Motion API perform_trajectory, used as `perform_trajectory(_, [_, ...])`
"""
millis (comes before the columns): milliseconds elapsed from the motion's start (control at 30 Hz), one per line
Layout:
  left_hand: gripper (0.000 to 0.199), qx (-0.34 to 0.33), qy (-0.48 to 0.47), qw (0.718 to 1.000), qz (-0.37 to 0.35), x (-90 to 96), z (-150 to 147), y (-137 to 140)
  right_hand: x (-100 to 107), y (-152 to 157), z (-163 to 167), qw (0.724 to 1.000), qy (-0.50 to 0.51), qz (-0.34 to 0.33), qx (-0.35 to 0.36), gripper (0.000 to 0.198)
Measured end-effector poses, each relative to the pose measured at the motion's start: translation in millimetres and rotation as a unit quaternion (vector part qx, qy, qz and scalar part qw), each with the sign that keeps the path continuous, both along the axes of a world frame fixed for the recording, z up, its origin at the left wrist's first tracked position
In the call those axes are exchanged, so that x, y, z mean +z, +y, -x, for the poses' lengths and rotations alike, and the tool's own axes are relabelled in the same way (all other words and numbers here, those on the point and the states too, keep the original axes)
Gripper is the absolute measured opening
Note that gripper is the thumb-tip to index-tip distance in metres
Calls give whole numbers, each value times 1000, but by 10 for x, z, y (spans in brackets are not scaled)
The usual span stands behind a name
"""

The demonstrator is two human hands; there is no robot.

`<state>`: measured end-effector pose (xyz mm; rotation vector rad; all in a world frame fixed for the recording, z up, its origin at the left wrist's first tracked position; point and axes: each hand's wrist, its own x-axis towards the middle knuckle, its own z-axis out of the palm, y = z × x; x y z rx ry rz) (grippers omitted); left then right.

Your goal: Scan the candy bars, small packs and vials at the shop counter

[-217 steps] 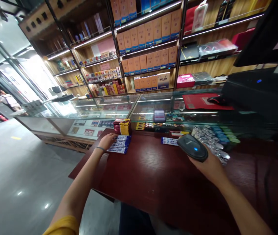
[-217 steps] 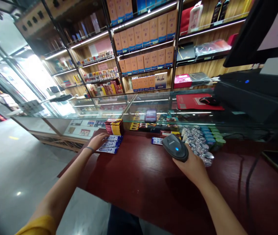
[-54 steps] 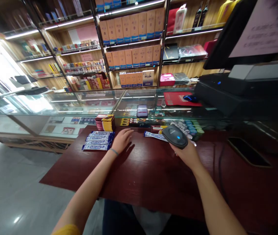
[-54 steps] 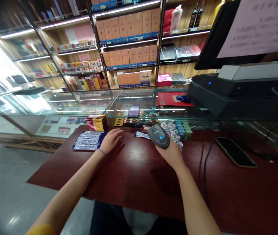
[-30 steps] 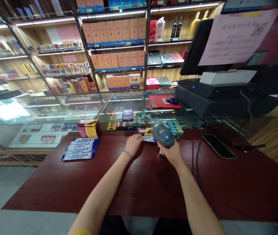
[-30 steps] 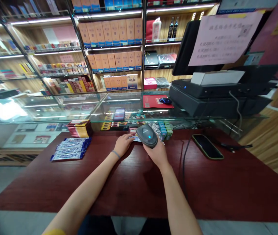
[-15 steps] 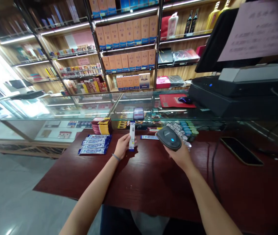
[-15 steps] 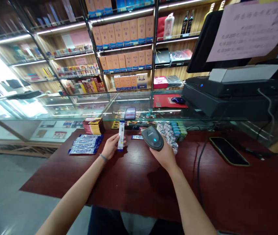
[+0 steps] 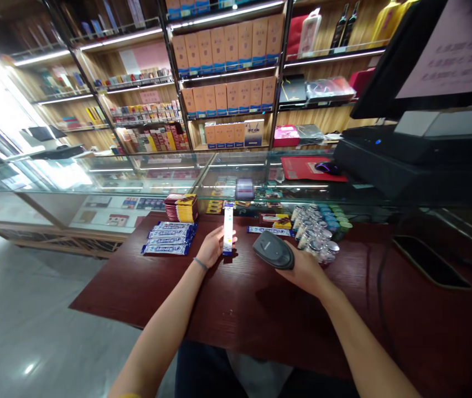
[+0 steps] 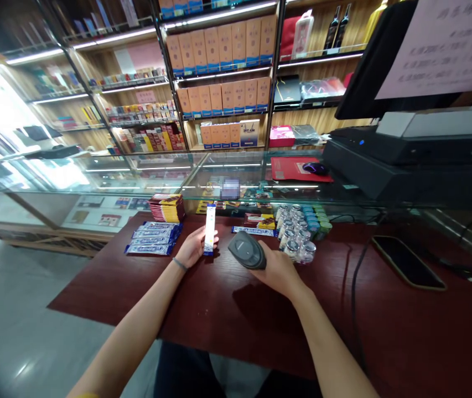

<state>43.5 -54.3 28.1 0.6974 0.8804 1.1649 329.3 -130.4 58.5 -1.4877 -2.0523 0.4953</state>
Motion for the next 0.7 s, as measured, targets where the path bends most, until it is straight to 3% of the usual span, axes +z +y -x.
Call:
perform_trajectory(333, [30,-9,-26,999,-17,10,24,-26,-72,18,-15,1000,-15,-12,-17,55])
perform_trajectory(500, [42,42,-24,997,-60,153,139,69,-146,60,-44,999,12,-19,-46,57])
perform_trajectory(600, [45,138,57,977,-150,358,349,137,-170,75,-53,998,21,-18,-52,59])
perform_trajectory(700, [47,203,216,923,-245,523,703,116,-151,66,-44,998,16,-18,-62,60])
